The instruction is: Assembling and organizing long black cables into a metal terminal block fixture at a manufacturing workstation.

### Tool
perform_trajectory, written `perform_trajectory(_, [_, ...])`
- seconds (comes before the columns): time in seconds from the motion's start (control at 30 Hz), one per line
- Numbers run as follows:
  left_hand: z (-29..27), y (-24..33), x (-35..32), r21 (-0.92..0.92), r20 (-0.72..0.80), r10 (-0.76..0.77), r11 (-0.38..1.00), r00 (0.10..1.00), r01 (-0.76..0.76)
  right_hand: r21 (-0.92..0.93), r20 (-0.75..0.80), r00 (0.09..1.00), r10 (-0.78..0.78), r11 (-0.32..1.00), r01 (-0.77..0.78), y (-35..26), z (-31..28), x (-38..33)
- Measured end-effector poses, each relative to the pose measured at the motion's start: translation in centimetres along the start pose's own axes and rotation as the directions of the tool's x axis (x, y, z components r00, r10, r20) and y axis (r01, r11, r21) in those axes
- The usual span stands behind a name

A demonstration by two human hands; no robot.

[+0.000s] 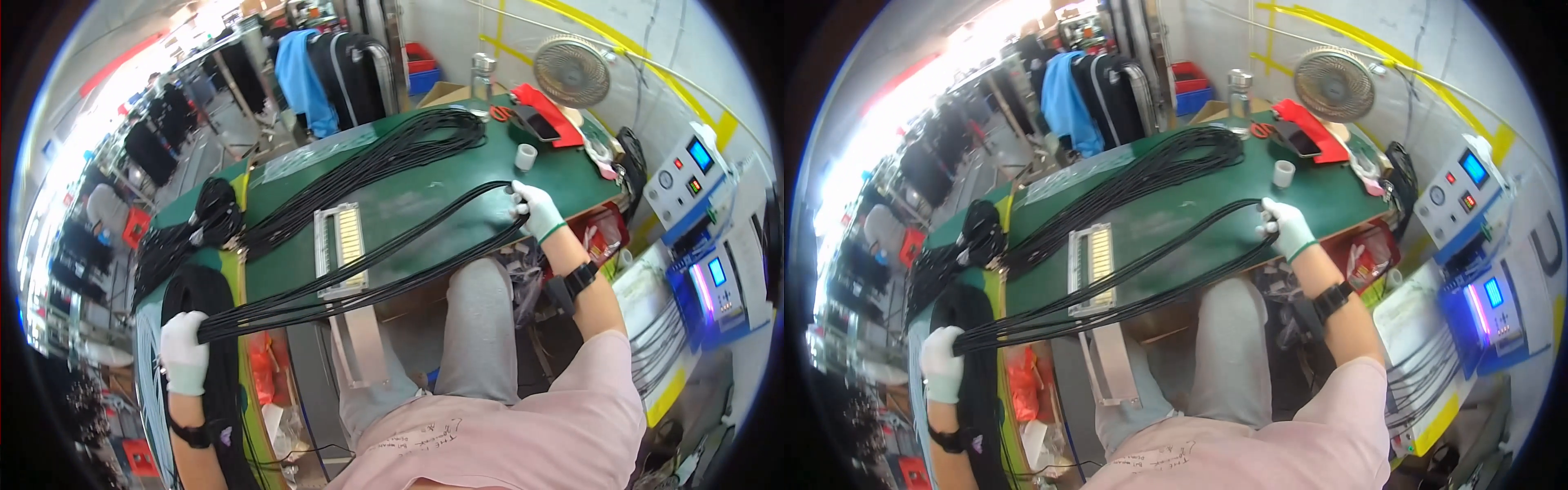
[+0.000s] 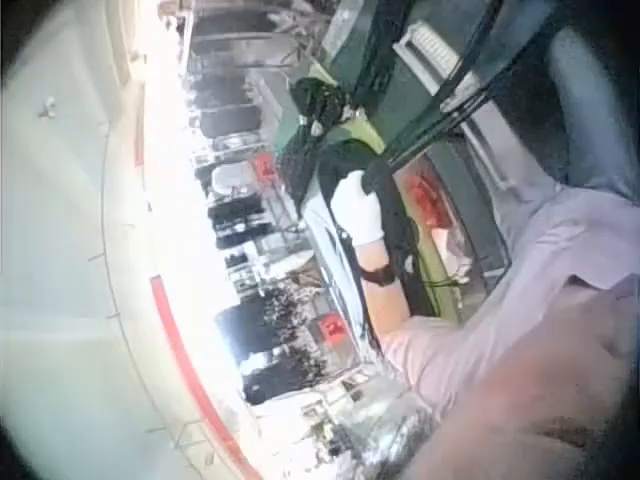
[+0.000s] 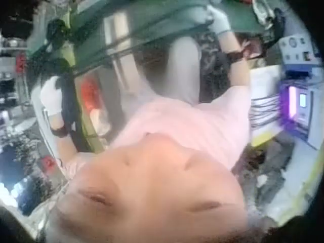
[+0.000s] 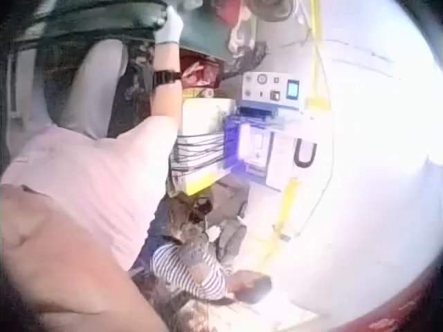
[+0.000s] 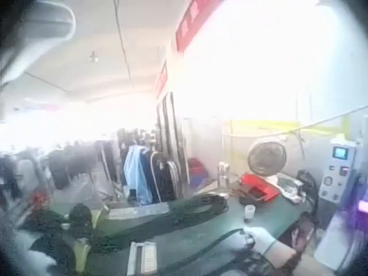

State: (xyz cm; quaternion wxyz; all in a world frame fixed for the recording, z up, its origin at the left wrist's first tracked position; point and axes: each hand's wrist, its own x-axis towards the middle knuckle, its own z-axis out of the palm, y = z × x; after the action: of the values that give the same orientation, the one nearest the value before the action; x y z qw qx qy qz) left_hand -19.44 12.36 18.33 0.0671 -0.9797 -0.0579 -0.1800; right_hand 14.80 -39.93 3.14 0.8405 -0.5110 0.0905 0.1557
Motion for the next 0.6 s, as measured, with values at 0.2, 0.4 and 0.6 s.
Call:
perform_trajectory(0.2, [11.4, 13.3, 13.0, -0.297, -0.102, 0.33, 0.89, 0.938, -0.345, -0.495, -0.431, 0.639, -0.637, 0.759, 0.423, -9.4, -24.9, 3.5])
perform_trajectory(0.4, [22.6, 12.4, 14.7, -0.353, -0.016, 0.324, 0.883, 0.946, -0.308, -0.998, -0.024, 0.619, -0.785, -0.022, -0.066, -5.2, -4.9, -0.1])
perform_trajectory(0.6, [23.0, 16.9, 15.5, -0.33, 0.084, 0.245, 0.921, 0.966, -0.205, -0.917, 0.394, 0.649, -0.651, -0.331, 0.225, 4.1, -3.5, -3.1])
